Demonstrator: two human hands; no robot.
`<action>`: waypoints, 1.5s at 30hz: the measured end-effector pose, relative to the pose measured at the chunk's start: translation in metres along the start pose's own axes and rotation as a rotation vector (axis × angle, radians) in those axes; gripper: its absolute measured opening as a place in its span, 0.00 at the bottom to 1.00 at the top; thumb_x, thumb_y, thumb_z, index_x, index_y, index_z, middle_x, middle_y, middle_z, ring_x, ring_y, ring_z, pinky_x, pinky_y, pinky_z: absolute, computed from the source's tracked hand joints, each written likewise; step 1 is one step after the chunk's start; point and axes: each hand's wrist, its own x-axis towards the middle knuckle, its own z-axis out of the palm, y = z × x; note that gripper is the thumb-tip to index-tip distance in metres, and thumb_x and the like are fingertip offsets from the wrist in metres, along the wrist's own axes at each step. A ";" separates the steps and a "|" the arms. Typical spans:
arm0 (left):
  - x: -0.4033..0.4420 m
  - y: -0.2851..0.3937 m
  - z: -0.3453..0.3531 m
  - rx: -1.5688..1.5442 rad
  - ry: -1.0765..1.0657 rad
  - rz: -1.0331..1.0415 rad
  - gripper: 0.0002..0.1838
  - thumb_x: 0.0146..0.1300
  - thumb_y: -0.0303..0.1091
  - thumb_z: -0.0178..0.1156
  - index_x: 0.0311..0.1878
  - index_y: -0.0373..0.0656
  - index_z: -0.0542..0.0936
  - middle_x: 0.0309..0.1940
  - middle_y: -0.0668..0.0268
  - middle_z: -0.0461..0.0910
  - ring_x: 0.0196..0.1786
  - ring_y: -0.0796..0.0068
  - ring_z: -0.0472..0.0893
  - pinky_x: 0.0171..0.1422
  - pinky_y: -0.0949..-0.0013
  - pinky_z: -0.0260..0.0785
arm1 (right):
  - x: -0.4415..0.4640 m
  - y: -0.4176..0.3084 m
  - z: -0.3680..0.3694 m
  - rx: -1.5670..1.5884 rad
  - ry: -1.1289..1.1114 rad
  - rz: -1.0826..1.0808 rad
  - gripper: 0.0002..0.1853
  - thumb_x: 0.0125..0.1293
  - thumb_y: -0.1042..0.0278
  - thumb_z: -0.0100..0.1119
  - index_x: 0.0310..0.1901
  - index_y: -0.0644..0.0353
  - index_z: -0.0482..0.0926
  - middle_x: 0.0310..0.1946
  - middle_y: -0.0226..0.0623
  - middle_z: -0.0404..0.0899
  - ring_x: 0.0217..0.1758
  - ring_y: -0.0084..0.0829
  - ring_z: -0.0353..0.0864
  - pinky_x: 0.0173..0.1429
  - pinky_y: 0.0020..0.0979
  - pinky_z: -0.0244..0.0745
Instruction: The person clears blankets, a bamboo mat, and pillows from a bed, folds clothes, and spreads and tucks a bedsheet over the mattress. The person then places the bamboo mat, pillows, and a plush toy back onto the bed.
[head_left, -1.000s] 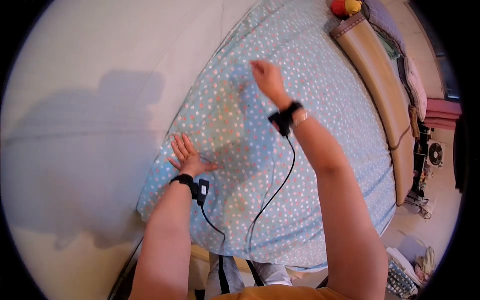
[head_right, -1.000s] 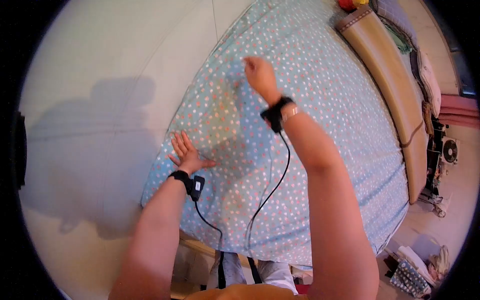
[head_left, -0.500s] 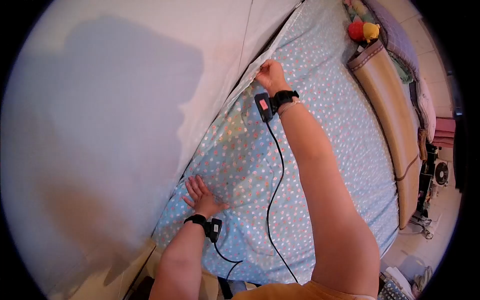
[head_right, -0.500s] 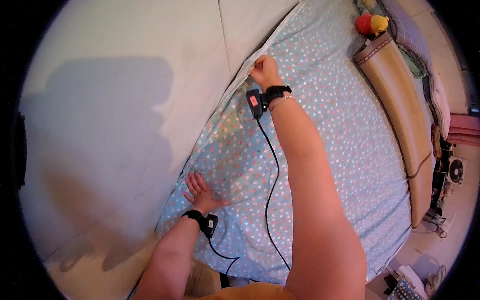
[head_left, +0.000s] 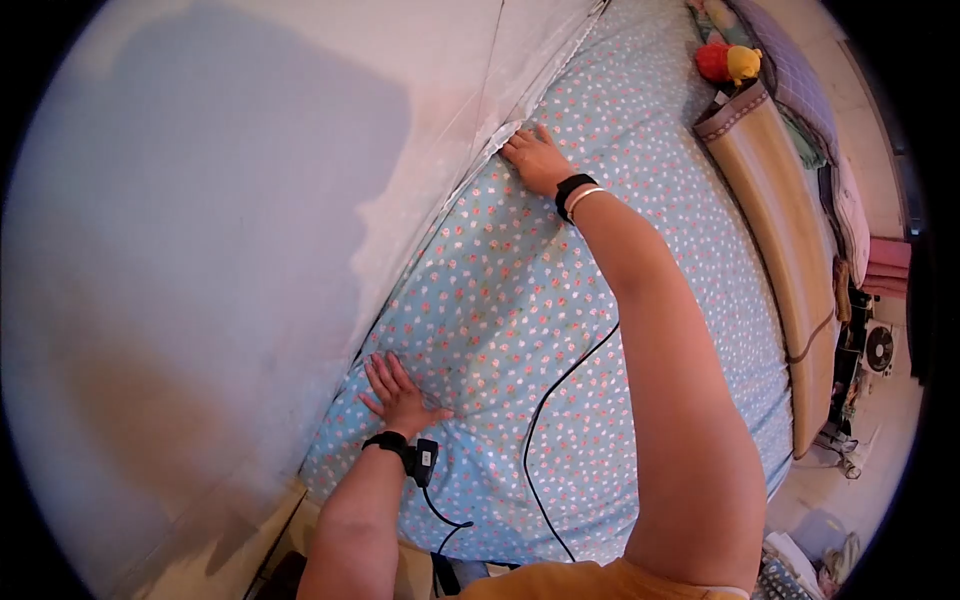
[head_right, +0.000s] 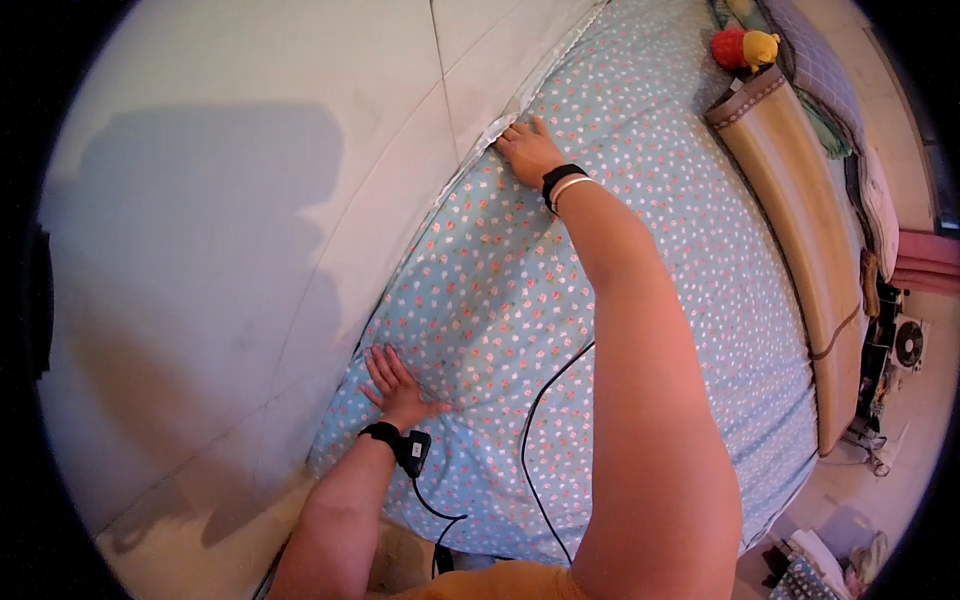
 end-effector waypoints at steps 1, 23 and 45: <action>0.001 0.000 0.000 -0.005 0.001 -0.005 0.77 0.27 0.55 0.76 0.67 0.39 0.25 0.69 0.51 0.18 0.70 0.52 0.17 0.64 0.30 0.24 | 0.006 -0.001 -0.004 0.001 0.001 -0.007 0.17 0.59 0.70 0.44 0.50 0.51 0.74 0.49 0.35 0.74 0.58 0.34 0.69 0.70 0.48 0.46; 0.004 -0.002 -0.001 -0.019 -0.018 0.028 0.79 0.25 0.57 0.75 0.67 0.41 0.24 0.68 0.51 0.16 0.69 0.53 0.15 0.63 0.31 0.21 | 0.036 -0.055 -0.055 -0.018 -0.439 0.197 0.19 0.45 0.60 0.52 0.40 0.56 0.81 0.42 0.38 0.79 0.57 0.36 0.69 0.64 0.52 0.49; -0.002 -0.011 0.016 -0.029 0.131 0.060 0.79 0.26 0.57 0.76 0.67 0.42 0.24 0.69 0.54 0.18 0.70 0.54 0.18 0.64 0.33 0.21 | -0.092 -0.237 -0.053 0.560 0.211 0.118 0.23 0.60 0.56 0.51 0.58 0.50 0.67 0.61 0.36 0.64 0.67 0.36 0.57 0.66 0.55 0.45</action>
